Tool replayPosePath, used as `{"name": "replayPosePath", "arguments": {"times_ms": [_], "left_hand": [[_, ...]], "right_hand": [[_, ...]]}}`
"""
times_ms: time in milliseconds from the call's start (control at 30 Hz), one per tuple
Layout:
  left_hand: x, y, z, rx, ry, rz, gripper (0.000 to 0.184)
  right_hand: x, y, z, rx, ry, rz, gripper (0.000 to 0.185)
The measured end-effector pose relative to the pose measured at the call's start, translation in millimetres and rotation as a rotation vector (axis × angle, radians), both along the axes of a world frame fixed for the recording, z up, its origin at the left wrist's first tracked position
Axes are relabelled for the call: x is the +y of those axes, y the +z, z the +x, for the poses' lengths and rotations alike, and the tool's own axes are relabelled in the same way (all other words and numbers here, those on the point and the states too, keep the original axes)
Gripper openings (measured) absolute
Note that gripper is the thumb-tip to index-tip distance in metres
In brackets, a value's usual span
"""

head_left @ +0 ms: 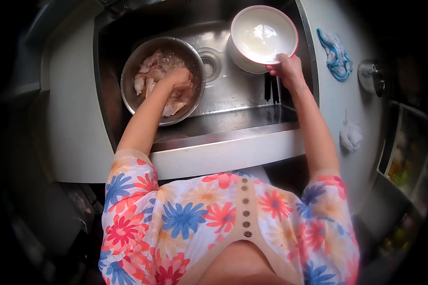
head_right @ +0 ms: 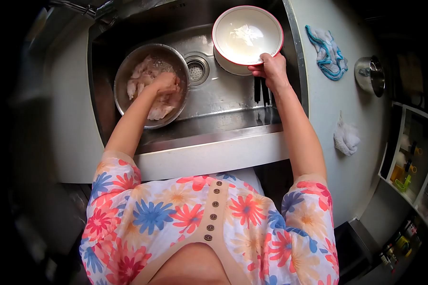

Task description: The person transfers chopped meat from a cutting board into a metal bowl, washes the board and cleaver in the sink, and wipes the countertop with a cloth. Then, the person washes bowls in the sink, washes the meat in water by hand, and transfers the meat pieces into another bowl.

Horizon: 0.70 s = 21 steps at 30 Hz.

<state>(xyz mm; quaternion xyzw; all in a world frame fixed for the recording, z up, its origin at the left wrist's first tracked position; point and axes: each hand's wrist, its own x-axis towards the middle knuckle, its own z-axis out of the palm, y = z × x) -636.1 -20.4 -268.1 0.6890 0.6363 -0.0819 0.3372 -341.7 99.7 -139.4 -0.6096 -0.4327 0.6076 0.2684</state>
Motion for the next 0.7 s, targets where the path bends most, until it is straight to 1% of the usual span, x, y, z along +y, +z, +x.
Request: {"name": "replayPosePath", "arguments": {"times_ms": [33,133,233,267,367,400,500,600,700], "left_hand": [[-3,8,7,-0.009,-0.056,-0.1,0.025],[-9,28,5,-0.203,0.189,-0.088,0.023],[0,32,1,-0.31,0.741,0.509,0.021],[8,42,-4,-0.024,0.65,0.662,0.019],[15,54,2,0.305,0.447,0.803,0.018],[16,51,-4,0.315,0.48,0.64,0.02],[5,47,-31,0.3,0.399,0.367,0.023],[-6,43,-43,0.171,0.372,0.049,0.026],[-5,62,-49,0.046,0.162,-0.142,0.028]], "right_hand": [[0,-1,4,0.005,0.002,0.008,0.036],[-6,4,10,0.065,0.023,0.023,0.035],[-11,17,4,0.019,0.075,-0.073,0.037],[-11,19,-3,0.017,0.081,-0.074,0.037],[-19,21,-19,-0.022,0.111,-0.088,0.037],[-22,21,-24,-0.029,0.116,-0.08,0.037],[-29,13,-35,-0.028,0.121,-0.09,0.038],[-38,12,-38,-0.019,0.122,-0.093,0.038],[-43,9,-33,-0.014,0.131,-0.092,0.037]]}}
